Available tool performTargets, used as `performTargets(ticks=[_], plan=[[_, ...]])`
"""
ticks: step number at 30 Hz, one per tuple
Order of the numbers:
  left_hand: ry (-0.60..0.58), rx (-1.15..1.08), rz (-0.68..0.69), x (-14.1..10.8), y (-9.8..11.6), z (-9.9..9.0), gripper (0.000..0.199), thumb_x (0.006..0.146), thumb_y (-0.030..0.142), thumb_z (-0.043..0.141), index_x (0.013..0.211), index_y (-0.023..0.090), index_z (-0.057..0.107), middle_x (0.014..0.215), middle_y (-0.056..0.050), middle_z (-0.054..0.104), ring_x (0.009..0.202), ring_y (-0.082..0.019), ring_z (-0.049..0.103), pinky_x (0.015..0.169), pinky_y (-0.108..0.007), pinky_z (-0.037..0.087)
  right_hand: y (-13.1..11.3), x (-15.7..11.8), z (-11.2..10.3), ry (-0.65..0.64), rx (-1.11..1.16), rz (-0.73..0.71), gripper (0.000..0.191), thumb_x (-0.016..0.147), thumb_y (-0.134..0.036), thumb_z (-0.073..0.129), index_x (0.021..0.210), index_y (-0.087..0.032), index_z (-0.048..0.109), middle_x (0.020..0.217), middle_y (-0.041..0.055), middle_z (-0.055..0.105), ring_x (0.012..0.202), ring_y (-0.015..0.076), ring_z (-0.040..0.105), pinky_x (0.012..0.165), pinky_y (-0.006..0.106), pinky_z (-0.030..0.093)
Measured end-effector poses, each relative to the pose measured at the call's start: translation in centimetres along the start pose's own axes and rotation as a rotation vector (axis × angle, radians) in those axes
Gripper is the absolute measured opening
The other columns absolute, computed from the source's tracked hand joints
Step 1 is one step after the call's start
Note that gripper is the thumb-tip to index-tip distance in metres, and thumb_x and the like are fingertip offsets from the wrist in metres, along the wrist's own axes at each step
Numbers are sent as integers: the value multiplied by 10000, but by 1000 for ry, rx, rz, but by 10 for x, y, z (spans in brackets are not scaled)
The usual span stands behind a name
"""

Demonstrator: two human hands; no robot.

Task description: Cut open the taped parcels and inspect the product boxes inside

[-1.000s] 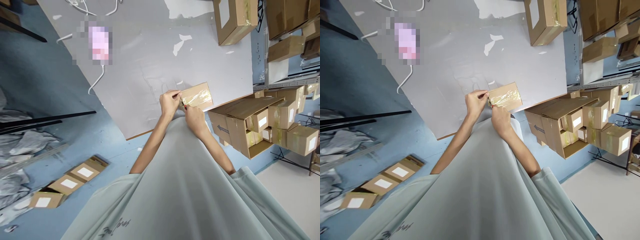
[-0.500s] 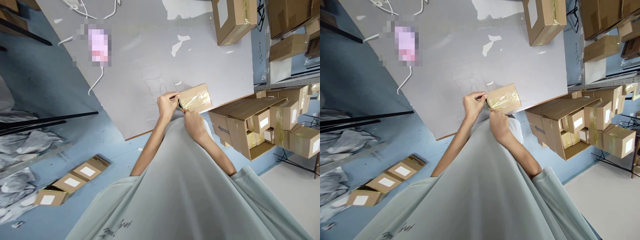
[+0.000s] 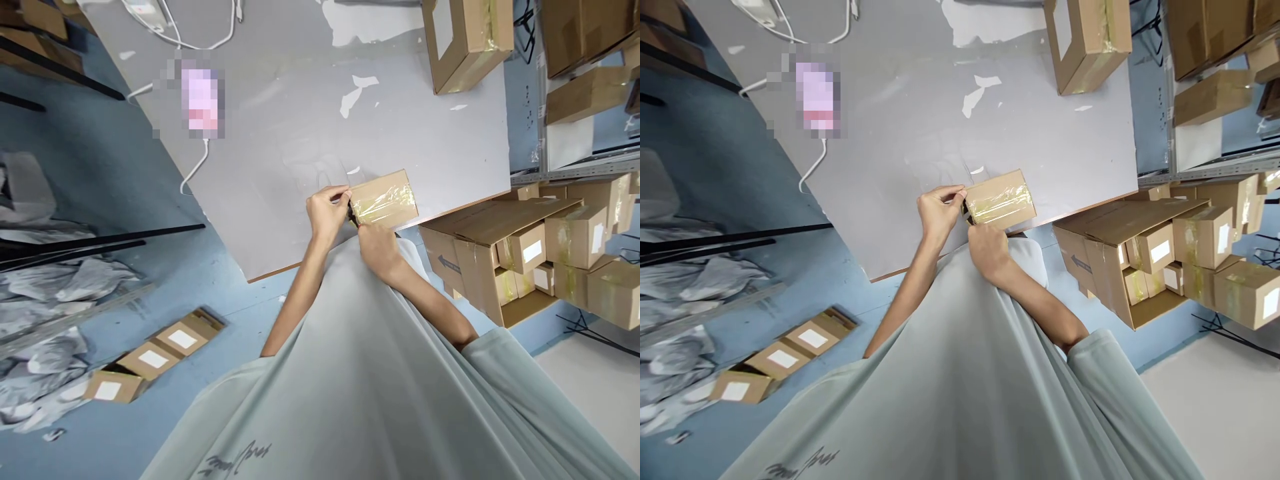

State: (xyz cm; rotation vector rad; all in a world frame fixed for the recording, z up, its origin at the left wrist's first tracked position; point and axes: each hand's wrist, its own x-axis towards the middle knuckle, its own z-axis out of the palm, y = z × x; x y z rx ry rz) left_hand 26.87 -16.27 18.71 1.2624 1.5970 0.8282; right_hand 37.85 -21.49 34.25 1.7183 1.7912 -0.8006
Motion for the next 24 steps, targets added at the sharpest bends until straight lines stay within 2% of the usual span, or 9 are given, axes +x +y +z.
performTargets(ticks=[2, 4, 6, 9, 12, 14, 17, 21, 24], plan=[[-22, -4, -15, 4, -2, -4, 218, 976, 279, 750, 1110, 217, 910, 1190, -71, 899, 1070, -245, 860, 1039, -369, 691, 16, -11, -4, 20, 66, 46, 412, 1158, -85, 449, 1405, -110, 778, 1244, 224, 868, 1157, 290, 852, 960, 329, 631], [-43, 20, -11, 6, 0, -7, 276, 996, 313, 716, 1186, 214, 890, 1238, -86, 887, 1116, -257, 849, 1064, -389, 686, 42, -23, -5, 91, 198, 87, 394, 1201, -219, 469, 1494, -171, 729, 1212, 175, 885, 1125, 297, 858, 961, 336, 625], [-37, 92, 52, 5, 9, -4, 346, 1014, 323, 698, 1305, 222, 855, 1353, -107, 850, 1266, -299, 808, 1176, -451, 644, 74, -28, -3, 191, 403, 113, 403, 1224, -332, 452, 1531, -231, 692, 1187, 116, 897, 1034, 276, 868, 943, 328, 626], [-81, 224, 241, -2, 33, 15, 439, 1039, 342, 702, 1466, 269, 777, 1581, -111, 737, 1576, -369, 620, 1400, -577, 437, 119, -24, 6, 324, 682, 176, 448, 1228, -389, 370, 1505, -224, 681, 1184, 97, 896, 858, 227, 861, 867, 300, 633], [-267, 307, 429, -8, 56, 46, 413, 1074, 427, 688, 1465, 313, 755, 1682, -85, 666, 1748, -409, 404, 1477, -703, 210, 150, -13, 14, 390, 737, 240, 443, 1202, -373, 384, 1459, -197, 699, 1200, 117, 894, 848, 229, 856, 864, 308, 632], [-365, 347, 498, -10, 63, 64, 393, 1085, 478, 678, 1430, 312, 763, 1711, -93, 639, 1784, -435, 326, 1474, -759, 113, 161, -6, 15, 390, 687, 243, 419, 1188, -339, 414, 1451, -207, 712, 1213, 113, 892, 932, 246, 860, 919, 321, 626], [-397, 389, 510, -8, 62, 78, 373, 1105, 505, 646, 1375, 288, 782, 1716, -118, 627, 1789, -453, 306, 1467, -782, 72, 169, 3, 15, 375, 594, 183, 429, 1198, -327, 422, 1503, -226, 707, 1262, 112, 880, 1086, 268, 846, 987, 326, 605], [-373, 418, 502, -6, 57, 79, 385, 1115, 531, 623, 1356, 283, 792, 1680, -119, 662, 1786, -449, 316, 1464, -786, 101, 172, 20, 17, 406, 501, 68, 461, 1198, -273, 432, 1581, -171, 667, 1410, 163, 823, 1275, 281, 780, 1063, 324, 570], [-366, 427, 506, -7, 56, 78, 388, 1113, 527, 625, 1368, 285, 790, 1683, -117, 665, 1778, -446, 337, 1465, -775, 120, 171, 31, 16, 379, 457, 33, 473, 1193, -240, 426, 1600, -152, 651, 1444, 173, 797, 1293, 280, 758, 1076, 318, 555]])
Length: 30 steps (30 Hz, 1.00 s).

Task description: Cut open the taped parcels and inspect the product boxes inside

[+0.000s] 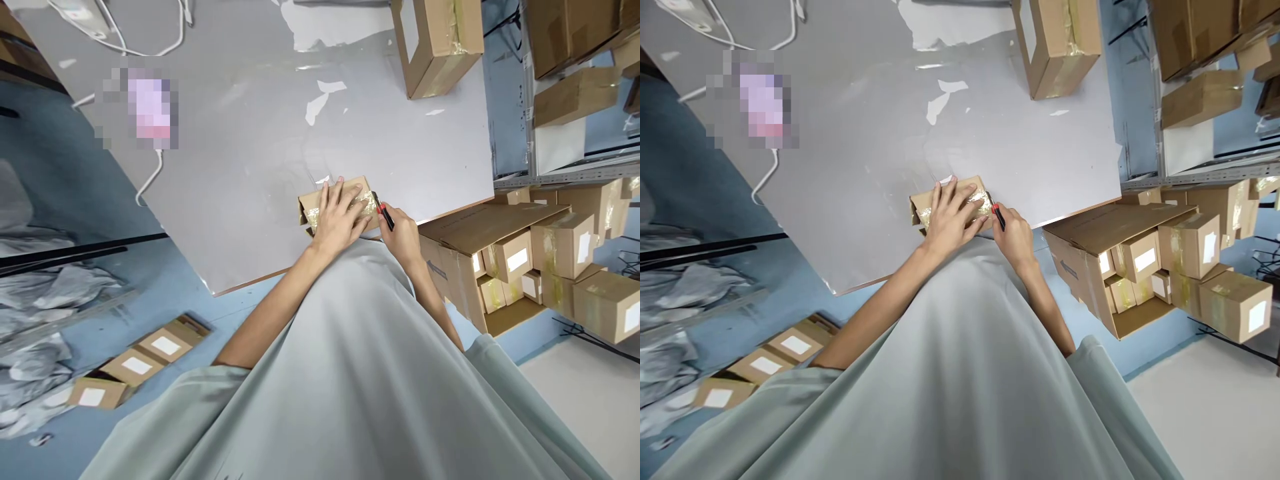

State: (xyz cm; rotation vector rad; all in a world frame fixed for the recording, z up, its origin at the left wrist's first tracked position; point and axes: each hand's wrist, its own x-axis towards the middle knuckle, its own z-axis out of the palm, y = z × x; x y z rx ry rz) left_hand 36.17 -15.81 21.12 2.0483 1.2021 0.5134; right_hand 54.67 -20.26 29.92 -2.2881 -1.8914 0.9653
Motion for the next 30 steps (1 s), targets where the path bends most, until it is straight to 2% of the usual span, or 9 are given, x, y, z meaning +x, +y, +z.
performTargets(ticks=[10, 17, 22, 30], plan=[[-18, -51, 16, -4, -2, -4, 443, 1040, 535, 725, 1425, 322, 777, 1727, -103, 629, 1788, -466, 304, 1465, -780, 111, -18, 7, -3, -62, -122, 55, 512, 1209, -232, 382, 1666, -148, 598, 1440, 187, 770, 1268, 298, 754, 1035, 325, 548], [-38, -105, 50, -9, -7, -4, 661, 918, 579, 864, 1519, 340, 730, 1786, -107, 570, 1797, -491, 261, 1468, -772, 86, -54, 7, -4, -97, -284, 213, 502, 1254, -279, 336, 1688, -168, 562, 1455, 204, 736, 1212, 296, 789, 1004, 341, 577], [-38, -119, 74, -9, -12, -1, 712, 928, 602, 865, 1565, 328, 703, 1785, -126, 567, 1797, -480, 269, 1472, -759, 90, -74, 14, -3, -89, -356, 273, 485, 1246, -249, 325, 1661, -143, 552, 1463, 240, 718, 1212, 301, 807, 1013, 364, 601], [-19, -120, 75, -13, -9, 3, 636, 939, 567, 860, 1524, 354, 729, 1774, -104, 585, 1784, -458, 317, 1470, -754, 141, -74, -1, -4, -144, -402, 354, 446, 1226, -231, 329, 1522, -136, 649, 1319, 239, 826, 1221, 321, 818, 1006, 385, 616]])
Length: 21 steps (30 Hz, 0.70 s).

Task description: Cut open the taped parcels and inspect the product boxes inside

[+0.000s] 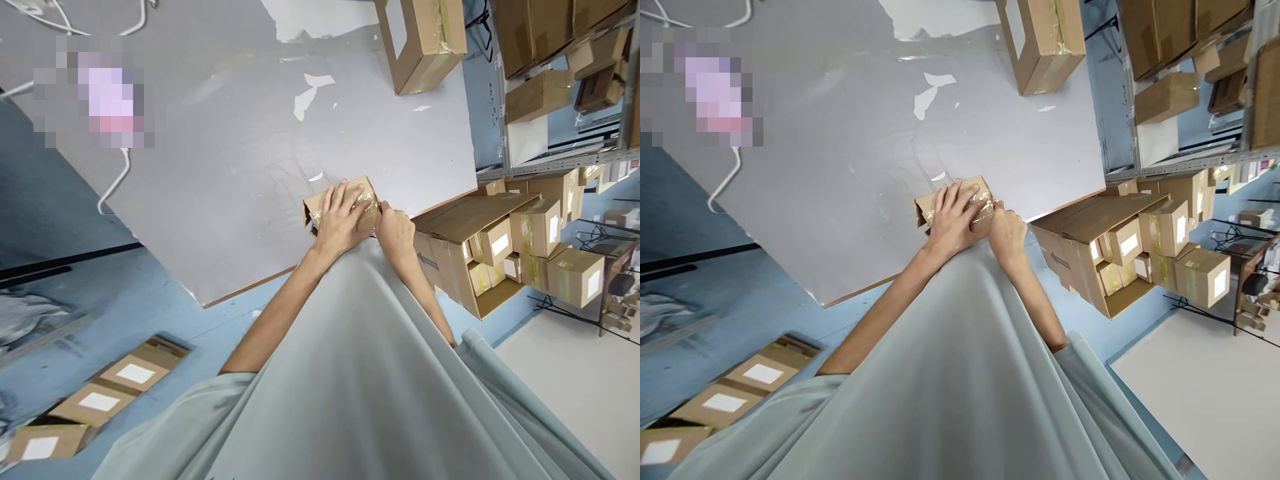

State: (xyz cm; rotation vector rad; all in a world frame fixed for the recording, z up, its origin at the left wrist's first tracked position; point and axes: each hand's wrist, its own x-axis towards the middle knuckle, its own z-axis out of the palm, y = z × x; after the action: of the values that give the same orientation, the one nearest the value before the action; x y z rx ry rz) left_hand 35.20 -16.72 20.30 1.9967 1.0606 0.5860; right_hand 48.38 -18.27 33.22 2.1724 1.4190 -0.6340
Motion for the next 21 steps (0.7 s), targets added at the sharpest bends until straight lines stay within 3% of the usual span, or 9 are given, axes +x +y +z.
performTargets(ticks=[7, 13, 18, 21], plan=[[-4, 11, 10, 1, 1, 0, 596, 929, 526, 865, 1484, 337, 755, 1773, -104, 587, 1773, -470, 336, 1465, -767, 157, 5, -13, 7, 10, -21, 34, 446, 1231, -248, 335, 1542, -142, 638, 1263, 229, 852, 1167, 308, 844, 965, 355, 622], [5, 39, 13, 1, -2, 0, 672, 868, 423, 905, 1515, 355, 736, 1792, -89, 569, 1785, -473, 308, 1470, -760, 136, 20, 4, 21, 13, -10, 130, 409, 1208, -139, 371, 1455, -126, 696, 1296, 249, 836, 1224, 299, 844, 980, 343, 612], [-18, 32, 6, 3, -3, -4, 667, 887, 496, 916, 1516, 364, 739, 1788, -88, 575, 1791, -470, 296, 1474, -762, 118, 34, -9, 23, 29, 108, 88, 426, 1231, -278, 414, 1564, -188, 663, 1210, 193, 871, 1113, 334, 851, 930, 374, 607], [-16, 18, -1, -3, -1, -9, 709, 926, 577, 900, 1569, 355, 701, 1796, -109, 563, 1789, -457, 306, 1475, -754, 115, 52, -9, 28, 113, 223, 36, 437, 1224, -334, 442, 1573, -212, 675, 1162, 164, 884, 1044, 342, 844, 927, 375, 594]])
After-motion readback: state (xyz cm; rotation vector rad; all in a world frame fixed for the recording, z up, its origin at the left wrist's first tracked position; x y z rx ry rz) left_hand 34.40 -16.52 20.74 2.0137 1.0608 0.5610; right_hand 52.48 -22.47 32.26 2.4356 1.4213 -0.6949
